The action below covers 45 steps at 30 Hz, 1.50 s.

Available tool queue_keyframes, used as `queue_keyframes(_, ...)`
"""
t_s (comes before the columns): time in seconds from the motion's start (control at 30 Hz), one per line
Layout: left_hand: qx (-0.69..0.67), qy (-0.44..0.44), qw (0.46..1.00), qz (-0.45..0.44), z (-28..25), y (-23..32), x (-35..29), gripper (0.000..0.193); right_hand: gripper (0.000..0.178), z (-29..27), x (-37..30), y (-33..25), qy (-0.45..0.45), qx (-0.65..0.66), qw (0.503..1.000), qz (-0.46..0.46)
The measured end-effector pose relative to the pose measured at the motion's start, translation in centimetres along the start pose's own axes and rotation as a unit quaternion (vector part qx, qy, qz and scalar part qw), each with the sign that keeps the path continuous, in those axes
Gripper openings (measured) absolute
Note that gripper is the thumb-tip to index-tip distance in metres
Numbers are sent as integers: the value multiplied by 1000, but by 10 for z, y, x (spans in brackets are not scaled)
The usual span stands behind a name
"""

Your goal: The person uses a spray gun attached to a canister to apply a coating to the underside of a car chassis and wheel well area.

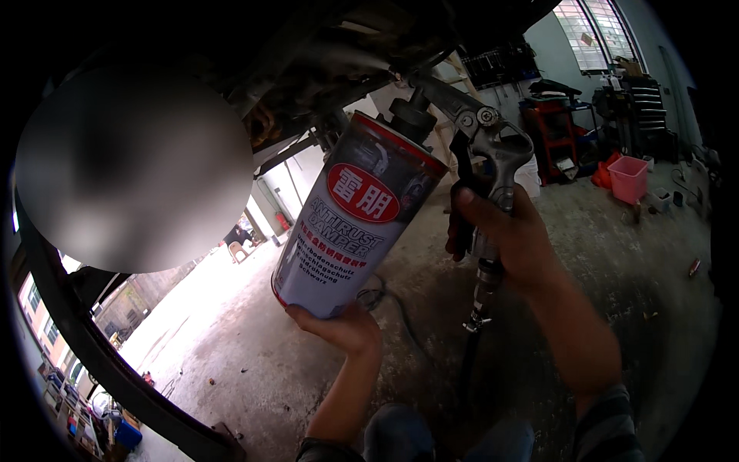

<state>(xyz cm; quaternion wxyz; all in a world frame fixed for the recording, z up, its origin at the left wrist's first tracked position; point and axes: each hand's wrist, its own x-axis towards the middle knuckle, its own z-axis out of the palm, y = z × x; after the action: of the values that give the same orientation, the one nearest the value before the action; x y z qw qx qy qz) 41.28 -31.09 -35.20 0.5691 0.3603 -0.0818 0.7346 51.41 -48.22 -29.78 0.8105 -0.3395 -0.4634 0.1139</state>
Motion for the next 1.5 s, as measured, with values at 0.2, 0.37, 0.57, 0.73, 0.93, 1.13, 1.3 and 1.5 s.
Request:
queue_keyframes(0.2,1,5,1000,-24,-15,7,-19,67,18,-12,1,-18,-26,-30,997,61)
queue_keyframes(0.37,-29,17,997,-75,26,8,-32,71,31,-19,-27,-27,-34,-66,996,-40)
queue_keyframes(0.57,-78,-23,995,-52,47,7,-37,70,24,-23,-54,-67,45,-82,992,-83)
queue_keyframes(0.73,-114,-48,990,-65,51,4,-48,62,22,-17,-65,-81,94,-97,988,-68)
queue_keyframes(0.93,-172,-87,975,-115,72,-4,-50,64,27,-20,-87,-78,94,-59,984,-142)
queue_keyframes(1.13,-184,-77,973,-117,80,0,-53,63,33,-24,-78,-89,39,-51,985,-157)
queue_keyframes(1.3,-191,-105,972,-86,86,4,-47,65,23,-33,-78,-83,47,-42,981,-182)
queue_keyframes(1.5,-182,-64,973,-124,51,2,-41,65,49,-12,-73,-64,35,-45,991,-122)
